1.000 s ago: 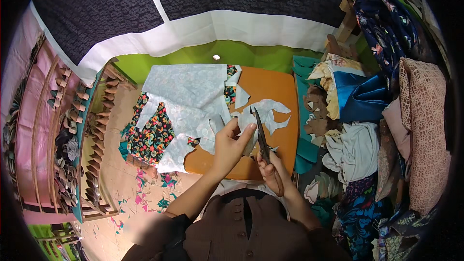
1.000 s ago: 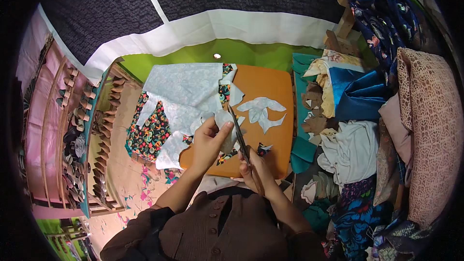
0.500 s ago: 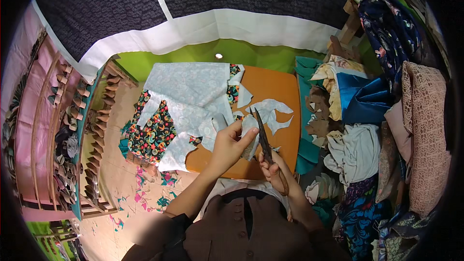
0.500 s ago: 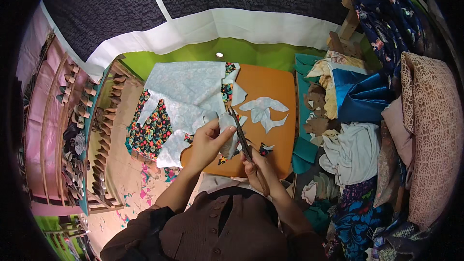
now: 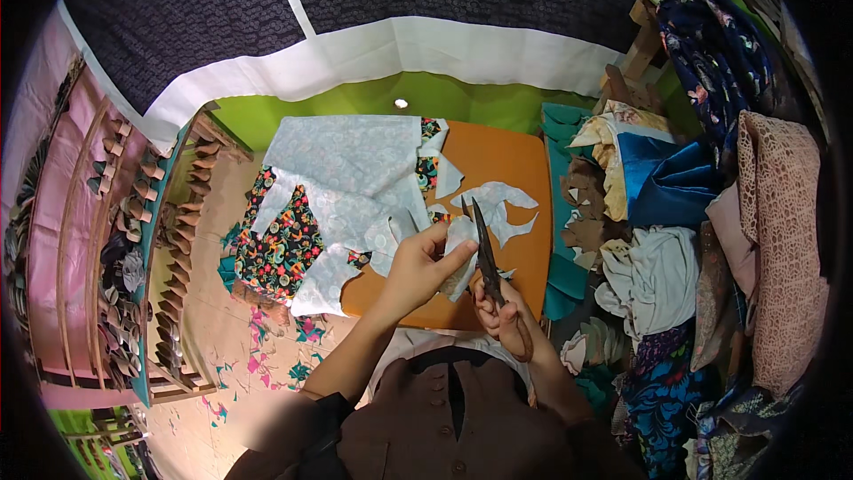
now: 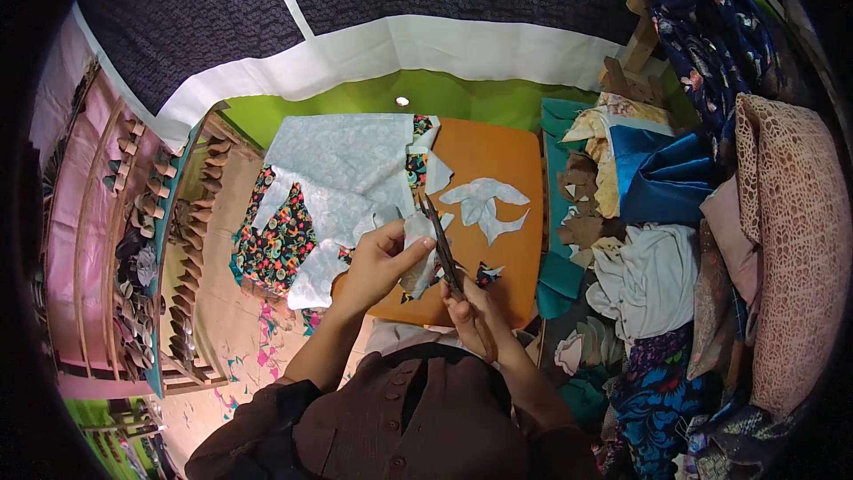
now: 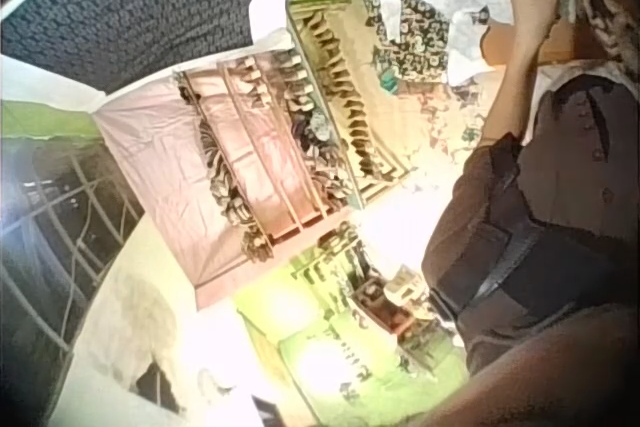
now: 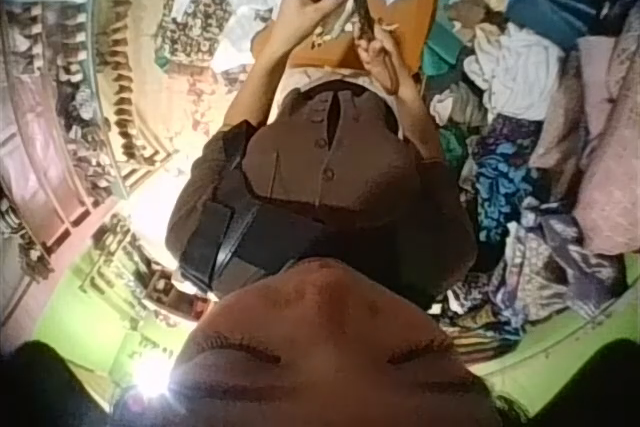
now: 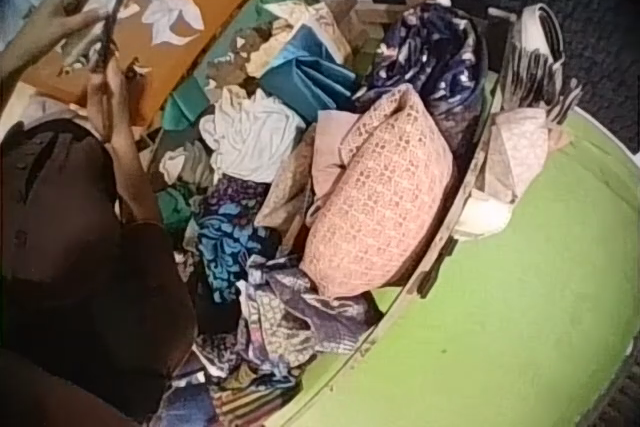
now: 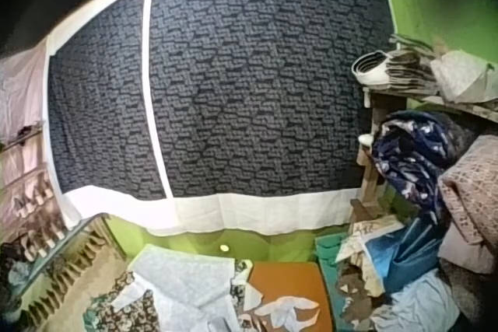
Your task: Cutting fabric with scissors on a table.
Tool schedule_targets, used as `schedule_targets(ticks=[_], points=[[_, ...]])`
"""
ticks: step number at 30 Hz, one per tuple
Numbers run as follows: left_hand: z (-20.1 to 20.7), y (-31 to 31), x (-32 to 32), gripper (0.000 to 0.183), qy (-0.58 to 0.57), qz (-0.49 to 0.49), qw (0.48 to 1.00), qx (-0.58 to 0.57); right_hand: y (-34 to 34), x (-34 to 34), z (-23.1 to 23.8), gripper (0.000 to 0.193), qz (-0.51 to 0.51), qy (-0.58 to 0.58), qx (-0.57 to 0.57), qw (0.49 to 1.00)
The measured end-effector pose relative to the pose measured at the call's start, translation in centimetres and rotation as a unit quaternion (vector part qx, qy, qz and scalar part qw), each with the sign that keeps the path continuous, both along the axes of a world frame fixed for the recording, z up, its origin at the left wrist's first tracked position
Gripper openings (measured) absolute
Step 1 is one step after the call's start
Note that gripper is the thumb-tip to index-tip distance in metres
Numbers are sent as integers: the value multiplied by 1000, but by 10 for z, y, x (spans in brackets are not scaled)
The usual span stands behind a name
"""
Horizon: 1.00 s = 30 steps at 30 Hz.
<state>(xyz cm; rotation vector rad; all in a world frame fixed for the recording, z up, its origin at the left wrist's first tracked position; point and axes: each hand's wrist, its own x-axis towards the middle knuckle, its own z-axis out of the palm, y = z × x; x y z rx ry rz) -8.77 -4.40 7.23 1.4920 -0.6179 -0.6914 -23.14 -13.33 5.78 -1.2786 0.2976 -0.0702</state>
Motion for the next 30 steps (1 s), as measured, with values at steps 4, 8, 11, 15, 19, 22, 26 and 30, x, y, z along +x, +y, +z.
schedule_targets(ticks=[4, 8, 11, 15, 19, 22, 26, 30], points=[[7, 6, 6, 17, -32, -72, 993, 93, -5, -4, 0, 67, 1, -12, -60, 998], [7, 3, 1, 24, 38, -30, 999, 4, -7, -1, 6, 70, 15, 2, -57, 998], [-6, 7, 4, 23, -22, -29, 999, 22, -7, 0, 8, 75, 24, 15, -47, 999], [-2, 4, -3, 23, -7, 23, 1000, -16, -8, 1, 7, 75, 26, 22, -72, 997], [11, 6, -3, 25, -29, 8, 998, 51, -10, -2, 1, 76, 13, 7, -92, 996], [12, 9, 0, 25, -61, -10, 996, 70, -13, -2, 5, 78, 25, 4, -113, 993], [21, 14, 3, 24, -50, -29, 994, 91, -20, -3, 12, 77, 56, 46, -138, 988], [28, 14, 0, 19, -37, -31, 994, 96, -26, -10, 7, 65, 72, 23, -150, 986]])
